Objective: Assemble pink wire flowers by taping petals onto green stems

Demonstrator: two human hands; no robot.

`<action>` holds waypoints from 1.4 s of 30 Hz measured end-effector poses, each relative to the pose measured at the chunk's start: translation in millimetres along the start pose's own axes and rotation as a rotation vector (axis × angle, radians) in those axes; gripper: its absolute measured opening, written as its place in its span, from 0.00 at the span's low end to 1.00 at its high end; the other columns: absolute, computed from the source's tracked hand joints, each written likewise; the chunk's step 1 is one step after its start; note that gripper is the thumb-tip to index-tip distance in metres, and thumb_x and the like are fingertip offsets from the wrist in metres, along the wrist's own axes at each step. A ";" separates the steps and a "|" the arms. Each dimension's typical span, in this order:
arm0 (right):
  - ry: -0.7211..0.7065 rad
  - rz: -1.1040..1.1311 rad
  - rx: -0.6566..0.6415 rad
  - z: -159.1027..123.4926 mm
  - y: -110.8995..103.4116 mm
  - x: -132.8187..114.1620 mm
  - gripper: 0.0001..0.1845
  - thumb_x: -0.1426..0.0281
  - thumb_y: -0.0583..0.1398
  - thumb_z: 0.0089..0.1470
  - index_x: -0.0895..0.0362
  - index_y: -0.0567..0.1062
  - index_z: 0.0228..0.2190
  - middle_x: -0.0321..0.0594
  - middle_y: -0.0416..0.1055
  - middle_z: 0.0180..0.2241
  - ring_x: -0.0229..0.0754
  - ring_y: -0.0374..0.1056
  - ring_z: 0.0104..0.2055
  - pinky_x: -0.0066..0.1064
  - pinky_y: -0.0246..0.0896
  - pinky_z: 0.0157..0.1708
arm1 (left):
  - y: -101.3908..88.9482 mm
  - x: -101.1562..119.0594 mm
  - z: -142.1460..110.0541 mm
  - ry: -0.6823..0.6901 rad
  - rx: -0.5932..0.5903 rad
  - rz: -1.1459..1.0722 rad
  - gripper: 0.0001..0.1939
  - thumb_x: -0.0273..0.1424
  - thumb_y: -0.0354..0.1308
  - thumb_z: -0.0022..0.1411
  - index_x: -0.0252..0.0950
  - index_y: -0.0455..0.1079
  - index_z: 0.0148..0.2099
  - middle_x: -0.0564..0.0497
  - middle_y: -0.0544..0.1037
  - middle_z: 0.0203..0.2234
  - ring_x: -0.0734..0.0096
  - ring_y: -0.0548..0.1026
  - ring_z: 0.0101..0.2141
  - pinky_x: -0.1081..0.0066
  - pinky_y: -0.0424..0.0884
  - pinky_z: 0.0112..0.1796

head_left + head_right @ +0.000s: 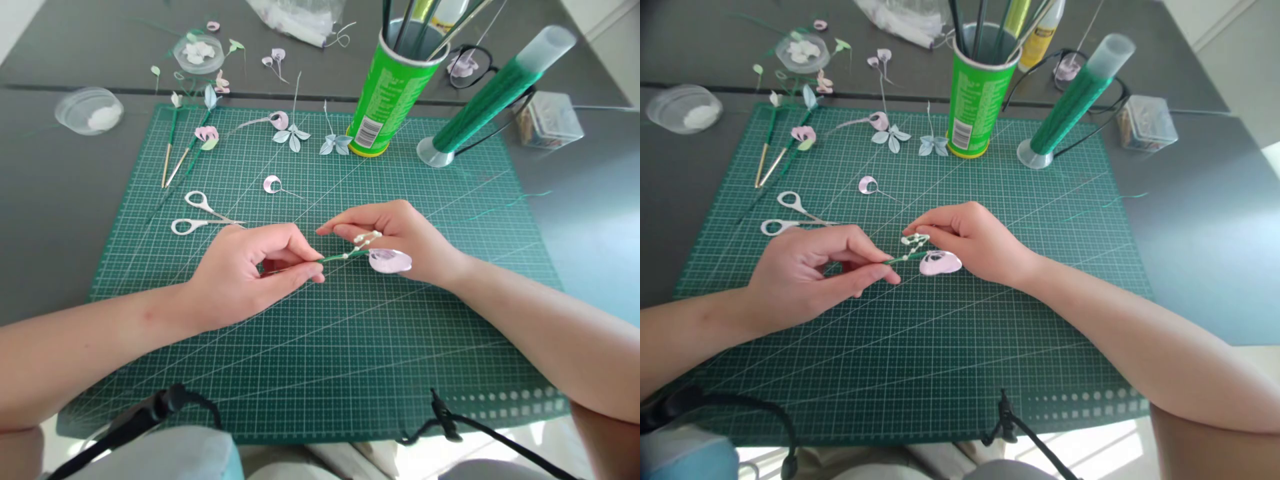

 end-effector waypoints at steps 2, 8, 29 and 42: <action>-0.020 0.005 -0.007 -0.2 0.0 1.8 0.14 0.66 0.61 0.68 0.59 0.86 0.41 0.41 0.79 0.33 0.39 0.69 0.32 0.31 0.60 0.32 | -2.5 0.2 0.7 -0.047 0.063 0.021 0.04 0.27 0.65 0.66 0.41 0.76 0.36 0.57 0.88 0.30 0.76 0.81 0.23 0.77 0.71 0.23; -0.030 -0.075 -0.043 -0.7 -0.5 -0.1 0.17 0.68 0.58 0.69 0.61 0.86 0.42 0.29 0.60 0.17 0.32 0.52 0.21 0.29 0.50 0.24 | -7.6 -7.7 2.4 -0.153 0.179 -0.003 0.03 0.31 0.64 0.67 0.41 0.76 0.38 0.56 0.88 0.30 0.75 0.79 0.21 0.76 0.71 0.21; -0.026 0.060 -0.188 -7.4 5.4 -12.2 0.14 0.69 0.60 0.65 0.64 0.84 0.36 0.26 0.57 0.15 0.28 0.47 0.17 0.26 0.43 0.18 | -13.2 -12.6 7.0 -0.353 0.191 0.045 0.10 0.39 0.64 0.68 0.41 0.77 0.47 0.55 0.83 0.23 0.72 0.75 0.18 0.72 0.68 0.21; -0.034 0.038 -0.195 -7.0 6.8 -11.8 0.14 0.69 0.60 0.64 0.63 0.84 0.35 0.26 0.57 0.15 0.28 0.49 0.18 0.26 0.44 0.19 | -12.4 -13.7 7.9 -0.329 0.163 0.020 0.07 0.36 0.64 0.68 0.40 0.77 0.46 0.53 0.86 0.28 0.76 0.71 0.17 0.73 0.66 0.20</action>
Point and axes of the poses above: each hand's wrist, its own z-axis towards the middle knuckle, its own y-axis out of the palm, x = y × z, the point moved 4 cm from there along z, towards the middle knuckle
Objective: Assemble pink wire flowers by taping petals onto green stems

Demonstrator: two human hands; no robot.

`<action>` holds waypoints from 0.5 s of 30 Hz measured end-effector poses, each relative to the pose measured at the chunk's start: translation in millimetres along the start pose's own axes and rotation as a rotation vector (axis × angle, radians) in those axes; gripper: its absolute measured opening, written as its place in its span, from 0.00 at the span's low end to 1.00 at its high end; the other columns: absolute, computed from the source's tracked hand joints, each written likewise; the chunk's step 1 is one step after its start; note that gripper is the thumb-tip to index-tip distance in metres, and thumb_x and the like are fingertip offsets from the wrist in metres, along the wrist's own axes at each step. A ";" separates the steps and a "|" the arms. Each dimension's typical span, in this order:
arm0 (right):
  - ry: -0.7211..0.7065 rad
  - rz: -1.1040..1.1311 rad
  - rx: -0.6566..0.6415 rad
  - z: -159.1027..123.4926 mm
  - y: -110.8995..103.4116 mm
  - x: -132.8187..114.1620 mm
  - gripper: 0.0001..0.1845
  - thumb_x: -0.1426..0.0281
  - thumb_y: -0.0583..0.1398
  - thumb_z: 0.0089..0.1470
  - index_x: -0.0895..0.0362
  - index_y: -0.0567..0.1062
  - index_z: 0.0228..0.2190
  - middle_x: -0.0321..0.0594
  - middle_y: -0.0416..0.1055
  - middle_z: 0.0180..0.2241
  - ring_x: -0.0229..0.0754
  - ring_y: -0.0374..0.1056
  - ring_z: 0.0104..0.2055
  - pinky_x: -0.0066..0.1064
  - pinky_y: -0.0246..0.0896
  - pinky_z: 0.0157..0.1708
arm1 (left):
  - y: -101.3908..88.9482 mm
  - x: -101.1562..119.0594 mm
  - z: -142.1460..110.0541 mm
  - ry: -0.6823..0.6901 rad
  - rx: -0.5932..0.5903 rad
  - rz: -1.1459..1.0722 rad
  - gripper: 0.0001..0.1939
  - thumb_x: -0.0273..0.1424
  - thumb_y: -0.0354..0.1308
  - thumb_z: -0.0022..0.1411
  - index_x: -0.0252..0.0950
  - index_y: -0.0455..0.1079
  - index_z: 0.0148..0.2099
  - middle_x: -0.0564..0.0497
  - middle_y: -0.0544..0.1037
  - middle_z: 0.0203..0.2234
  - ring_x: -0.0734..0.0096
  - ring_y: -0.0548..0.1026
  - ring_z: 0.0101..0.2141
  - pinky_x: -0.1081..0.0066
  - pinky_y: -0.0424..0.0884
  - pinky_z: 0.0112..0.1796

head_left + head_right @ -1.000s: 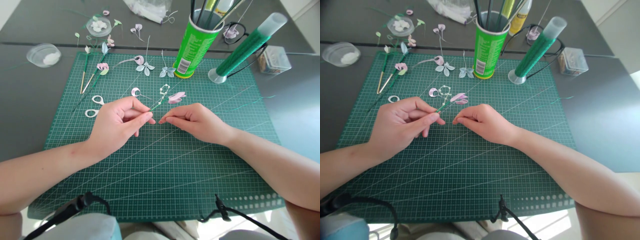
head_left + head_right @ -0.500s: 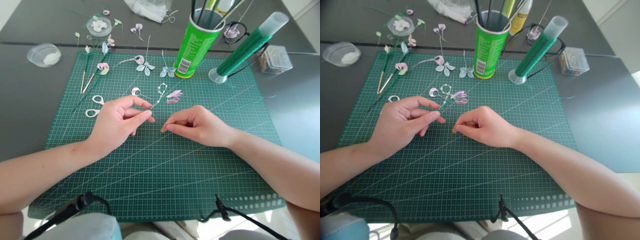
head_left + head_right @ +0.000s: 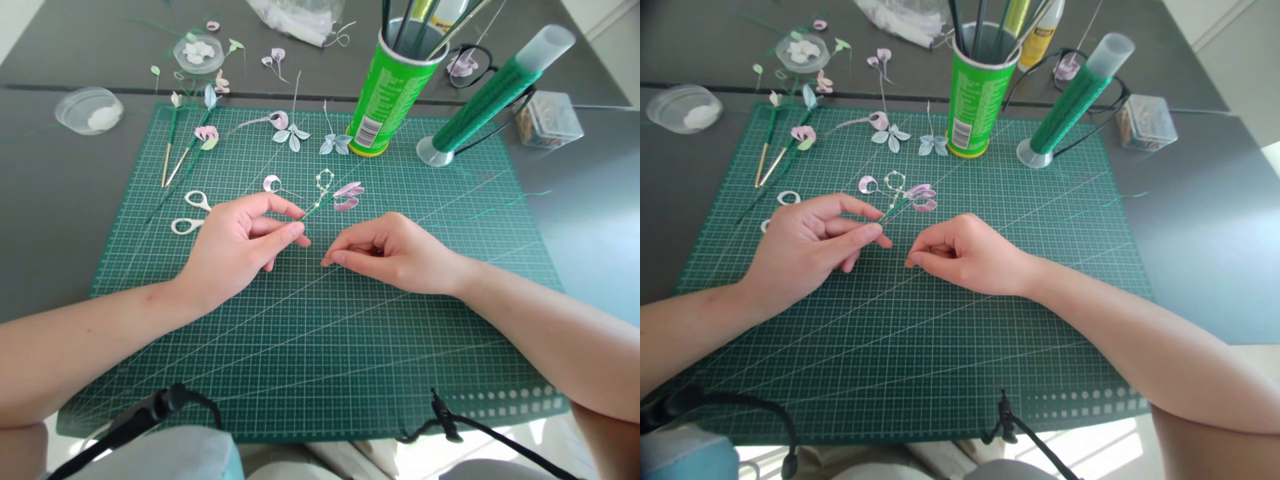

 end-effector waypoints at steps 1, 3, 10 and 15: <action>-0.001 -0.003 -0.001 -0.1 -0.1 0.0 0.14 0.69 0.60 0.64 0.63 0.84 0.35 0.26 0.57 0.15 0.28 0.49 0.18 0.26 0.44 0.19 | 0.0 -0.1 0.0 0.000 0.001 0.003 0.07 0.36 0.64 0.68 0.41 0.77 0.46 0.53 0.86 0.28 0.76 0.71 0.17 0.73 0.66 0.19; 0.002 -0.004 -0.003 -0.5 -0.3 0.2 0.14 0.69 0.60 0.64 0.62 0.84 0.35 0.26 0.58 0.15 0.28 0.49 0.18 0.26 0.44 0.19 | 0.1 -0.6 0.1 -0.005 0.003 0.007 0.07 0.36 0.64 0.68 0.41 0.77 0.45 0.53 0.86 0.28 0.75 0.72 0.17 0.73 0.66 0.19; -0.009 -0.017 -0.011 -0.2 0.4 0.2 0.14 0.69 0.59 0.65 0.63 0.84 0.35 0.26 0.59 0.15 0.28 0.50 0.18 0.26 0.45 0.20 | 1.3 -2.0 1.1 -0.014 -0.018 -0.009 0.08 0.38 0.64 0.67 0.41 0.77 0.46 0.52 0.87 0.30 0.75 0.72 0.17 0.72 0.66 0.19; -0.012 -0.022 -0.018 0.0 1.0 0.6 0.14 0.69 0.59 0.65 0.64 0.84 0.36 0.27 0.60 0.16 0.28 0.50 0.18 0.26 0.46 0.21 | 1.1 -2.4 1.4 -0.024 -0.036 -0.016 0.09 0.38 0.64 0.68 0.41 0.77 0.46 0.52 0.87 0.31 0.76 0.72 0.17 0.73 0.67 0.20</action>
Point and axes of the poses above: each hand's wrist, its own z-axis towards the middle knuckle, its own y-axis out of the palm, x = y × z, the point moved 4 cm from there along z, towards the middle knuckle
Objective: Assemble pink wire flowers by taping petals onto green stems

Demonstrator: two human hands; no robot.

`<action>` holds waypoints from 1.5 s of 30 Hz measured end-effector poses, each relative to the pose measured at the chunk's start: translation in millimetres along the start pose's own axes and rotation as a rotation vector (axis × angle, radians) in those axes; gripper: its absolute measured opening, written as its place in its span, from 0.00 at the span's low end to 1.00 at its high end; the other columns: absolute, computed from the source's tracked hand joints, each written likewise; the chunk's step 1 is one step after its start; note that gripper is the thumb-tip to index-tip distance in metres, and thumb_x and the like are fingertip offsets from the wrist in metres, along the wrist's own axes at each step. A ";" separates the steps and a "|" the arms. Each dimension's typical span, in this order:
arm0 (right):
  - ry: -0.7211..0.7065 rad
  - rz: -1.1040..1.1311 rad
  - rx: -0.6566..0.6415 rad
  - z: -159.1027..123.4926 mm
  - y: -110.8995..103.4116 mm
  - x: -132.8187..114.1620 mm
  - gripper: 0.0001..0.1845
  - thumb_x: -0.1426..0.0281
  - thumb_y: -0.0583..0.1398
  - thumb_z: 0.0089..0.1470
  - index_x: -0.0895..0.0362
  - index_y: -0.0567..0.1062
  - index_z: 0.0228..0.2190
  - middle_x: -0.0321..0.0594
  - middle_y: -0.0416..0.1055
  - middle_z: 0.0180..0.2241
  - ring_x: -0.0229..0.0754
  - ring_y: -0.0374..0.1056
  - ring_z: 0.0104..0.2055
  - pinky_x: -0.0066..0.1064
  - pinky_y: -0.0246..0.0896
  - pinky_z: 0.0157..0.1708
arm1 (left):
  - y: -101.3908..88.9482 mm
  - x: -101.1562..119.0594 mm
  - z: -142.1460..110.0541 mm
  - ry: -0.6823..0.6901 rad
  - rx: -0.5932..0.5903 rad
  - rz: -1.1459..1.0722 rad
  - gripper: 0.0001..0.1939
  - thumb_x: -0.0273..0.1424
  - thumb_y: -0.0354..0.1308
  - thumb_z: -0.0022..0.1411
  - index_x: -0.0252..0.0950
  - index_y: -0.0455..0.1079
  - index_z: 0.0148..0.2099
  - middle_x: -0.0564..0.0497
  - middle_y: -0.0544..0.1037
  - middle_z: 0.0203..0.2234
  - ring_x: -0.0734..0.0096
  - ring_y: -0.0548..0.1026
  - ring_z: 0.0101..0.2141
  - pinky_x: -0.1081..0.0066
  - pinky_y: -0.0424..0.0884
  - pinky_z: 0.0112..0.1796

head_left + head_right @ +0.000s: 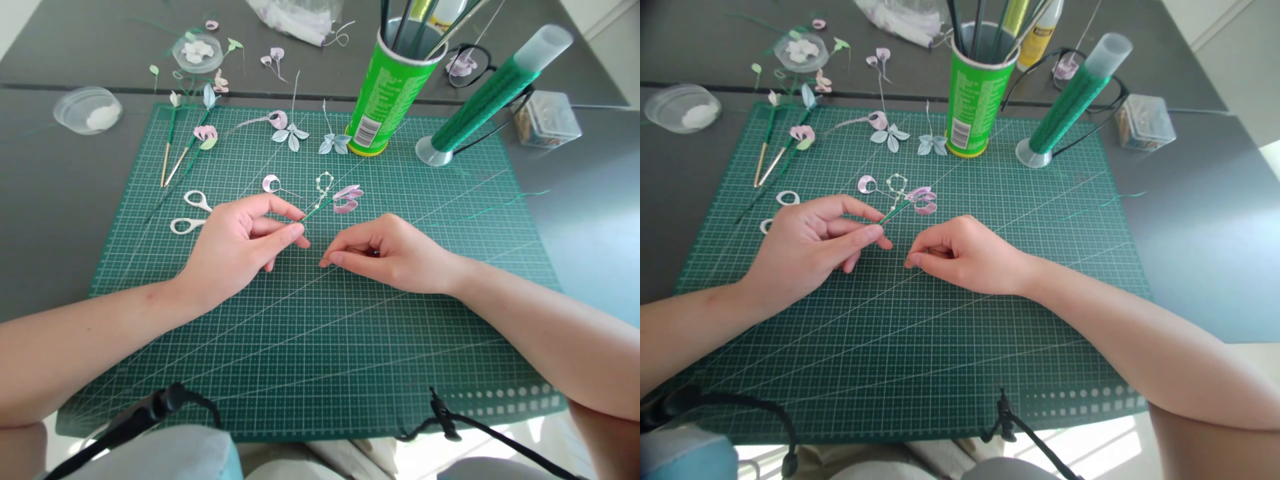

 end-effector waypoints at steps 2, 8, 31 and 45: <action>0.007 0.002 -0.002 -0.2 -0.1 0.4 0.14 0.69 0.59 0.65 0.63 0.84 0.36 0.27 0.61 0.16 0.29 0.51 0.19 0.26 0.46 0.21 | -0.3 -0.4 -0.2 -0.003 0.000 0.004 0.09 0.38 0.64 0.68 0.41 0.77 0.46 0.52 0.88 0.31 0.76 0.71 0.17 0.72 0.67 0.20; 0.011 0.002 -0.024 -0.9 0.2 2.2 0.14 0.68 0.60 0.65 0.62 0.84 0.35 0.29 0.64 0.17 0.28 0.51 0.19 0.25 0.45 0.20 | -0.2 -0.6 -0.8 -0.002 0.015 -0.009 0.08 0.38 0.65 0.68 0.41 0.77 0.46 0.52 0.87 0.30 0.74 0.71 0.17 0.70 0.67 0.21; -0.222 0.146 -0.180 -15.6 11.8 -23.6 0.11 0.75 0.64 0.65 0.69 0.86 0.42 0.32 0.70 0.17 0.26 0.53 0.17 0.22 0.46 0.16 | 8.9 -4.8 5.4 -0.075 -0.170 0.082 0.10 0.40 0.64 0.65 0.40 0.76 0.43 0.54 0.88 0.31 0.76 0.72 0.17 0.75 0.66 0.19; -0.275 0.113 0.343 -23.4 -1.0 -30.9 0.09 0.76 0.66 0.63 0.55 0.88 0.39 0.31 0.76 0.21 0.29 0.58 0.17 0.24 0.52 0.15 | 19.0 -3.8 -3.8 0.246 -0.395 0.159 0.05 0.31 0.63 0.68 0.40 0.80 0.40 0.61 0.83 0.22 0.82 0.67 0.16 0.79 0.58 0.19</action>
Point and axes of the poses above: each hand's wrist, its own z-axis towards the middle knuckle, its own y-axis out of the palm, x = y × z, the point moved 4 cm from there along z, towards the middle knuckle
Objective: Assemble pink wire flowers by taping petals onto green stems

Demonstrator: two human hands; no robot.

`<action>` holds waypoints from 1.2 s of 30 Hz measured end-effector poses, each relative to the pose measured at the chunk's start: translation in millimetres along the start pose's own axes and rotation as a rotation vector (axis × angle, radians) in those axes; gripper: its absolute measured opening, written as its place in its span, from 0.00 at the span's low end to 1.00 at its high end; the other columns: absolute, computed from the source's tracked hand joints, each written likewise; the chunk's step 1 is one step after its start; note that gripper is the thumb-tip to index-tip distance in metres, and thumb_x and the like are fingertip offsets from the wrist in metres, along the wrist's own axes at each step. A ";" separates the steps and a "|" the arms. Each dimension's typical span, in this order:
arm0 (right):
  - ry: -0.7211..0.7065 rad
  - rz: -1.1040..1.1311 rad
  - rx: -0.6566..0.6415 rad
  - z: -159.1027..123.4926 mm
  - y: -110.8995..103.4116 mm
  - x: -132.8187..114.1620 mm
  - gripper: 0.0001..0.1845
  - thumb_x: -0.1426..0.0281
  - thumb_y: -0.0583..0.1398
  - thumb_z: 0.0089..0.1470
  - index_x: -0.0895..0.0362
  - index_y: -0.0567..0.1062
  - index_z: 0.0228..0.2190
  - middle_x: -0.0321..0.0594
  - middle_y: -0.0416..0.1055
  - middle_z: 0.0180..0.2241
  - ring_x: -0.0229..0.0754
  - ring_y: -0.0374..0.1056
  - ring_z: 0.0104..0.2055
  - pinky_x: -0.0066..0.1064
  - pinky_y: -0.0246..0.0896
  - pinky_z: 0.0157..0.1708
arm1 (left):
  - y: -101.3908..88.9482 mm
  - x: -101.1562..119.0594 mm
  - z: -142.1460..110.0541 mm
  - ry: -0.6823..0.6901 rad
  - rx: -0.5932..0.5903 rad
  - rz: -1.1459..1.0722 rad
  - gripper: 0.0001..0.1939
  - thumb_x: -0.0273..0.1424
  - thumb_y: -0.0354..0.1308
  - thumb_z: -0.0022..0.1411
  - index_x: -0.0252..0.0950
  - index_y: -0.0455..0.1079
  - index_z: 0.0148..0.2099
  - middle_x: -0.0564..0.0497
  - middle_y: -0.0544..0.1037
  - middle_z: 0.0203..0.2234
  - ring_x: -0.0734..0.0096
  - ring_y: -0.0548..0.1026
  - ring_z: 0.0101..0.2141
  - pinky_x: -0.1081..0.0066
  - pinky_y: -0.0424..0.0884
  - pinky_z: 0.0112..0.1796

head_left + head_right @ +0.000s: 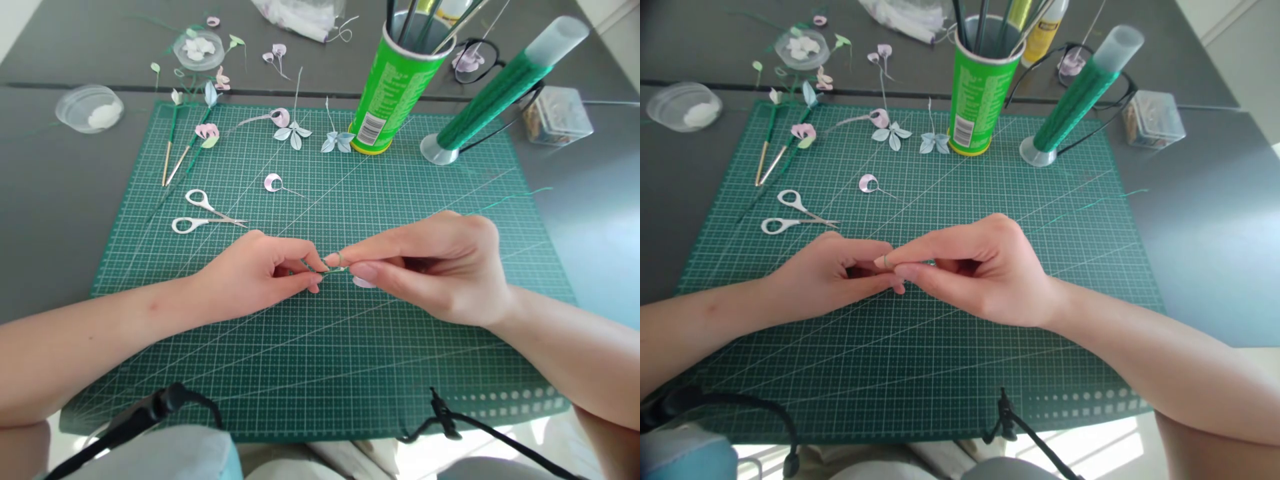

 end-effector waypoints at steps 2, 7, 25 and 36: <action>0.034 -0.030 0.044 0.5 -0.8 1.3 0.09 0.75 0.66 0.63 0.53 0.88 0.38 0.31 0.75 0.21 0.29 0.59 0.18 0.25 0.52 0.16 | 0.3 1.1 -0.7 0.023 -0.013 0.007 0.04 0.29 0.63 0.68 0.40 0.80 0.41 0.61 0.85 0.24 0.83 0.70 0.17 0.80 0.61 0.20; 0.110 -0.100 0.097 2.0 -4.0 5.7 0.07 0.72 0.68 0.62 0.52 0.88 0.38 0.29 0.64 0.15 0.30 0.53 0.16 0.29 0.46 0.15 | 0.4 2.2 -2.0 0.045 -0.034 0.009 0.04 0.29 0.64 0.68 0.39 0.80 0.42 0.60 0.88 0.30 0.81 0.79 0.22 0.82 0.69 0.26; 0.224 -0.188 0.052 10.2 -5.4 23.6 0.09 0.71 0.65 0.63 0.56 0.88 0.39 0.28 0.61 0.16 0.30 0.48 0.19 0.30 0.40 0.18 | 2.4 6.9 -5.8 0.206 -0.007 0.093 0.03 0.25 0.68 0.67 0.36 0.78 0.40 0.62 0.82 0.23 0.85 0.73 0.18 0.82 0.63 0.22; 0.269 -0.164 -0.003 14.1 -5.0 35.6 0.10 0.71 0.65 0.62 0.60 0.88 0.38 0.28 0.60 0.16 0.29 0.48 0.19 0.29 0.42 0.20 | -1.2 8.8 -8.0 0.173 0.082 0.080 0.03 0.30 0.66 0.69 0.41 0.79 0.39 0.58 0.86 0.27 0.77 0.78 0.23 0.76 0.70 0.26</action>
Point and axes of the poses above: each hand's wrist, its own z-axis towards the middle knuckle, its own y-axis out of the palm, x = y × z, the point moved 4 cm from there along z, towards the middle knuckle
